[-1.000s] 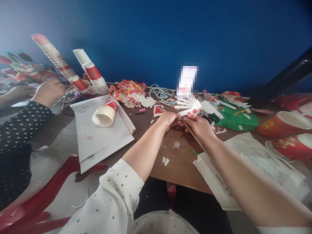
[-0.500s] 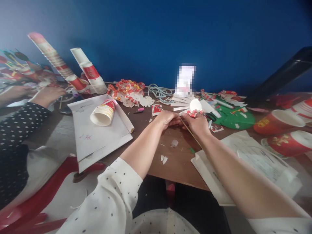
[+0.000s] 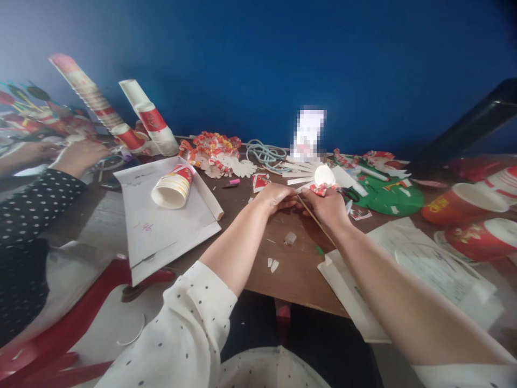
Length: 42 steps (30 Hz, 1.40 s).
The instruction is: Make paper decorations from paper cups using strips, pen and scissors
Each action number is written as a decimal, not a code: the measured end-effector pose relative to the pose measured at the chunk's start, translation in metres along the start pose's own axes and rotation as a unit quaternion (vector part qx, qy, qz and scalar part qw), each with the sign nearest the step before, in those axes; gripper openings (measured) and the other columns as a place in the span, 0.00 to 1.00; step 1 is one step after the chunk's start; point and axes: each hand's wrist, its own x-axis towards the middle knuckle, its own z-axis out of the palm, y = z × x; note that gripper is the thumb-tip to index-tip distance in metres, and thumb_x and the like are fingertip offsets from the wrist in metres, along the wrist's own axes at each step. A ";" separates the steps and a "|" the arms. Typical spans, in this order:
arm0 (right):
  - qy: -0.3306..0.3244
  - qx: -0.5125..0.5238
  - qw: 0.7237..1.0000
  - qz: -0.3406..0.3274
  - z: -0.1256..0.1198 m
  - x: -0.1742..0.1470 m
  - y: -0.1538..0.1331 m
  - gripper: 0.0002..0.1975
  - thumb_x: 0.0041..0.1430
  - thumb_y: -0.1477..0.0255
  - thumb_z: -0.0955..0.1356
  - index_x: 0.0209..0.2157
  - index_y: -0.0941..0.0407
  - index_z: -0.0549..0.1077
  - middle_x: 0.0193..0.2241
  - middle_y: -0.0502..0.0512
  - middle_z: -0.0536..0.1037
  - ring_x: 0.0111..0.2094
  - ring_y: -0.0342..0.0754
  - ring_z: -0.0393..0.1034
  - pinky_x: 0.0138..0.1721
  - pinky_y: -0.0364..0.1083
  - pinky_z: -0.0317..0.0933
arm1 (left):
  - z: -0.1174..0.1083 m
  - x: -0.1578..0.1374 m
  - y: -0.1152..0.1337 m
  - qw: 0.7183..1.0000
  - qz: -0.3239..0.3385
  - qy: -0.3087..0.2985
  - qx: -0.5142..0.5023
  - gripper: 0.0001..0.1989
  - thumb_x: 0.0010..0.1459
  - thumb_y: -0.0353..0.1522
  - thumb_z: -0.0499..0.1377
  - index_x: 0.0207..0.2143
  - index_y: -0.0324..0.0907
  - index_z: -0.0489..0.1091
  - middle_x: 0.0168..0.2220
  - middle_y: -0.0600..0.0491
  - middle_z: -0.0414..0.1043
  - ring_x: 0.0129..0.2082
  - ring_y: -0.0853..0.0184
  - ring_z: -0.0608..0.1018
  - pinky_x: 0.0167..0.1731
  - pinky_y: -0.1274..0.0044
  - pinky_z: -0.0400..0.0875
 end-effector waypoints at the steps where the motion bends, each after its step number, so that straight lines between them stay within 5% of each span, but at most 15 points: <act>1: -0.001 0.000 1.000 0.002 0.000 0.000 0.000 0.08 0.50 0.67 0.73 0.24 0.56 0.75 0.22 0.55 0.78 0.24 0.50 0.76 0.20 0.44 0.71 | -0.001 0.001 0.000 1.000 -0.002 0.002 0.002 0.08 0.49 0.19 0.66 0.22 0.34 0.72 0.21 0.50 0.73 0.21 0.74 0.75 0.25 0.83 0.73; 32: -0.003 -0.017 1.000 0.023 -0.001 -0.002 -0.004 0.06 0.50 0.68 0.73 0.25 0.55 0.74 0.22 0.54 0.79 0.25 0.50 0.76 0.21 0.44 0.69 | -0.002 0.006 -0.003 0.999 0.001 0.020 0.031 0.11 0.44 0.24 0.72 0.21 0.36 0.71 0.19 0.53 0.69 0.20 0.76 0.70 0.19 0.85 0.63; 42: -0.072 0.057 0.995 0.035 -0.005 0.005 0.005 0.08 0.44 0.72 0.75 0.30 0.56 0.77 0.27 0.52 0.80 0.31 0.48 0.77 0.26 0.40 0.69 | -0.003 0.010 -0.003 1.000 0.007 0.023 -0.006 0.12 0.46 0.25 0.71 0.21 0.36 0.69 0.17 0.56 0.66 0.16 0.79 0.65 0.17 0.84 0.59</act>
